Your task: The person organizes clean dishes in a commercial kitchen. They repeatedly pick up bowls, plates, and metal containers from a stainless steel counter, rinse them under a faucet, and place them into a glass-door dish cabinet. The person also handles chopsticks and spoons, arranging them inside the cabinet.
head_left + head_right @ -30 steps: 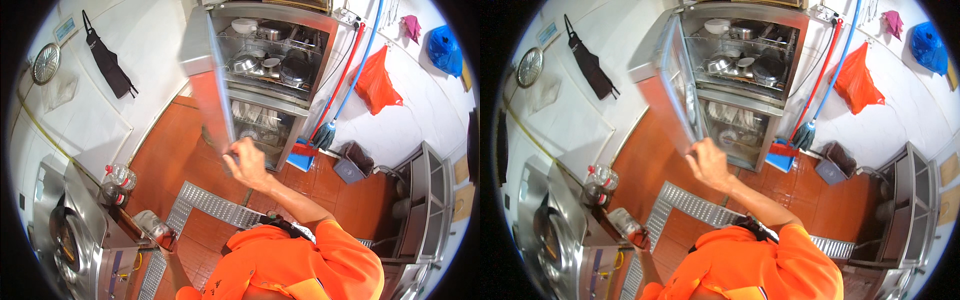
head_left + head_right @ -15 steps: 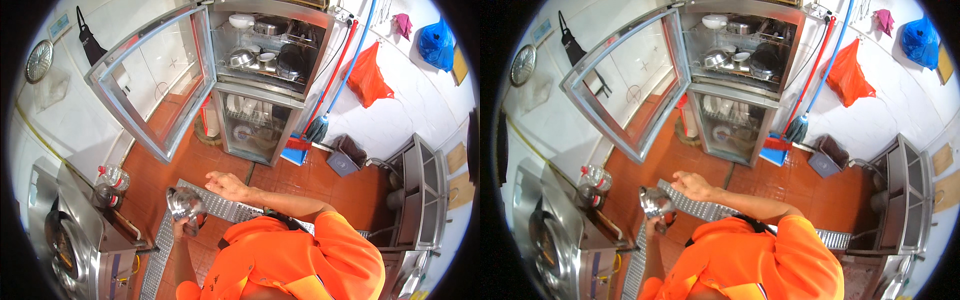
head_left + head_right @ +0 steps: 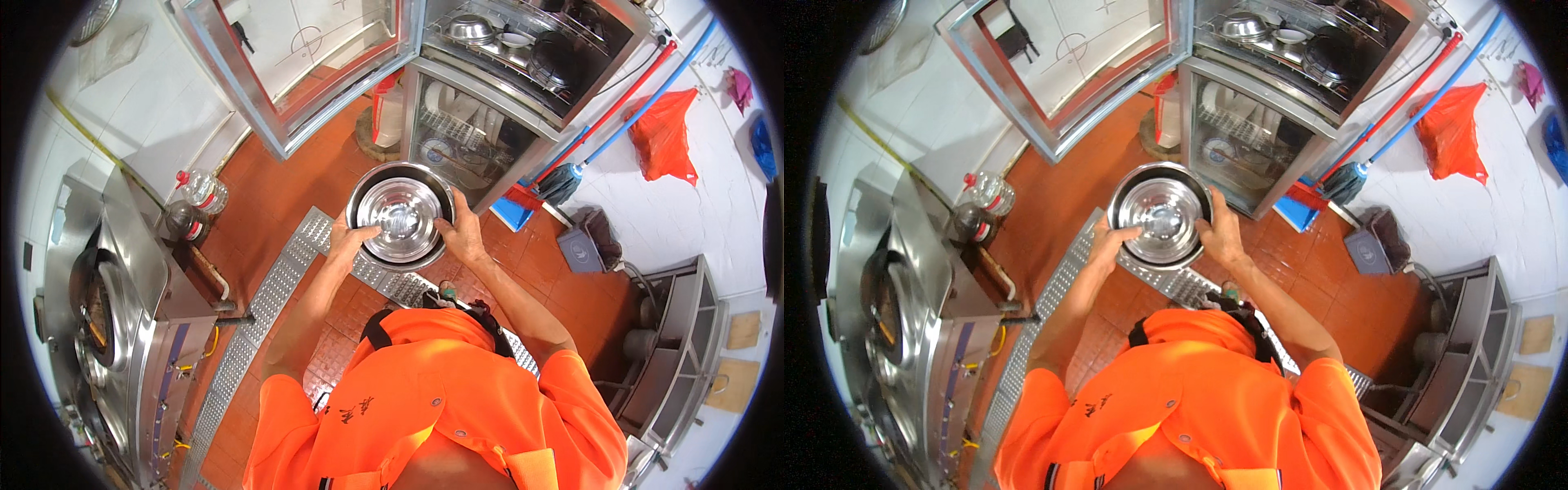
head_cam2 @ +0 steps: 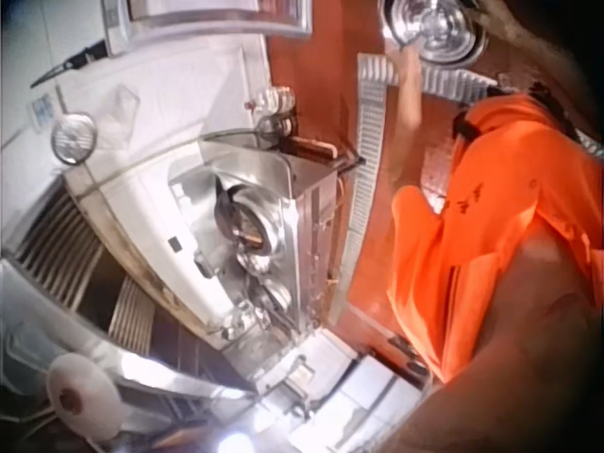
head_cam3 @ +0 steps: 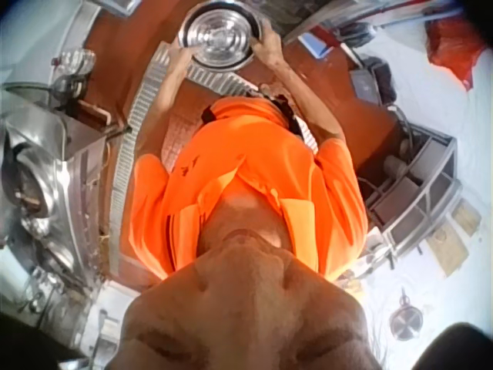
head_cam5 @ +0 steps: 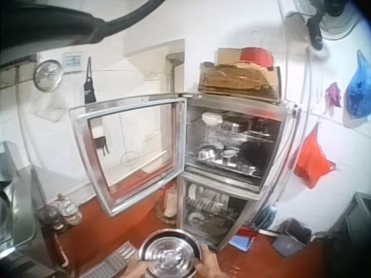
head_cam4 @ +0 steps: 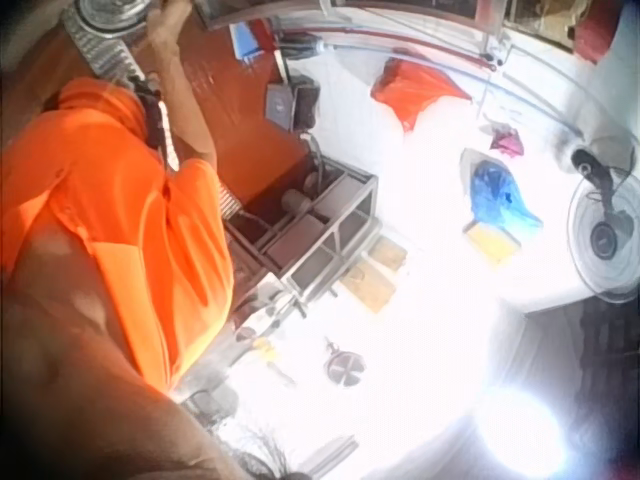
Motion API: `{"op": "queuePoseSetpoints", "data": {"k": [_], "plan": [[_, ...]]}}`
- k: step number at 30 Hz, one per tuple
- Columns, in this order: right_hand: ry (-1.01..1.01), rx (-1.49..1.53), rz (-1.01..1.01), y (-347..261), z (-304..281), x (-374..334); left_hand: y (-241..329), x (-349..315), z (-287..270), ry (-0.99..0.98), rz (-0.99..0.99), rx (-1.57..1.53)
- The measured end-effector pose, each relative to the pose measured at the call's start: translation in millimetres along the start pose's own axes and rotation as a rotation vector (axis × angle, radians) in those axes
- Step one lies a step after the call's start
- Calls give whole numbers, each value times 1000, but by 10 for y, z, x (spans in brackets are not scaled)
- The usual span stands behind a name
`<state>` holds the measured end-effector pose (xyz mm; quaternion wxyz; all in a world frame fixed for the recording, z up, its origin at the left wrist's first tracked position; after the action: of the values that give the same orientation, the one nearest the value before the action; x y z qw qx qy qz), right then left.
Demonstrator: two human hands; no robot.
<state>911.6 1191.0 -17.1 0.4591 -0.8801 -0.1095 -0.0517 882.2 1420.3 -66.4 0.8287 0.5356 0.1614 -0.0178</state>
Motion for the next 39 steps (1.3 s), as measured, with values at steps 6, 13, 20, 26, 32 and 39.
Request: {"op": "queuePoseSetpoints", "data": {"k": [6, 13, 20, 26, 32, 39], "plan": [[23, 24, 119, 150, -259, 15, -81, 202, 372, -99, -184, -282], [103, -633, -372, -419, -662, 138, -322, 532, 658, -5, -242, -272], [-726, -864, -643, -101, -59, 552, -384, 940, 1002, 60, -237, -260], [-1060, -858, -866, 96, -65, 1105, -309, 1356, 1220, 85, -229, -281], [-724, -715, -1270, 396, -328, 1467, -171, 1854, 1535, 11, -171, -287], [-403, -327, -914, 429, -868, 1971, -375, 2324, 1703, -57, -286, -436]]}}
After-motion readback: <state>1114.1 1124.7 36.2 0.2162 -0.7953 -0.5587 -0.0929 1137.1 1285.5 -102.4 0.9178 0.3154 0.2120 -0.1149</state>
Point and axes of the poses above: each hand's wrist, its own x-axis towards the middle knuckle, its own z-axis out of the palm, y = z × x, the point moved 7 cm from there along x, towards the middle knuckle, and after that the axes turned 10 degrees about -x, right-handed, at the moved point
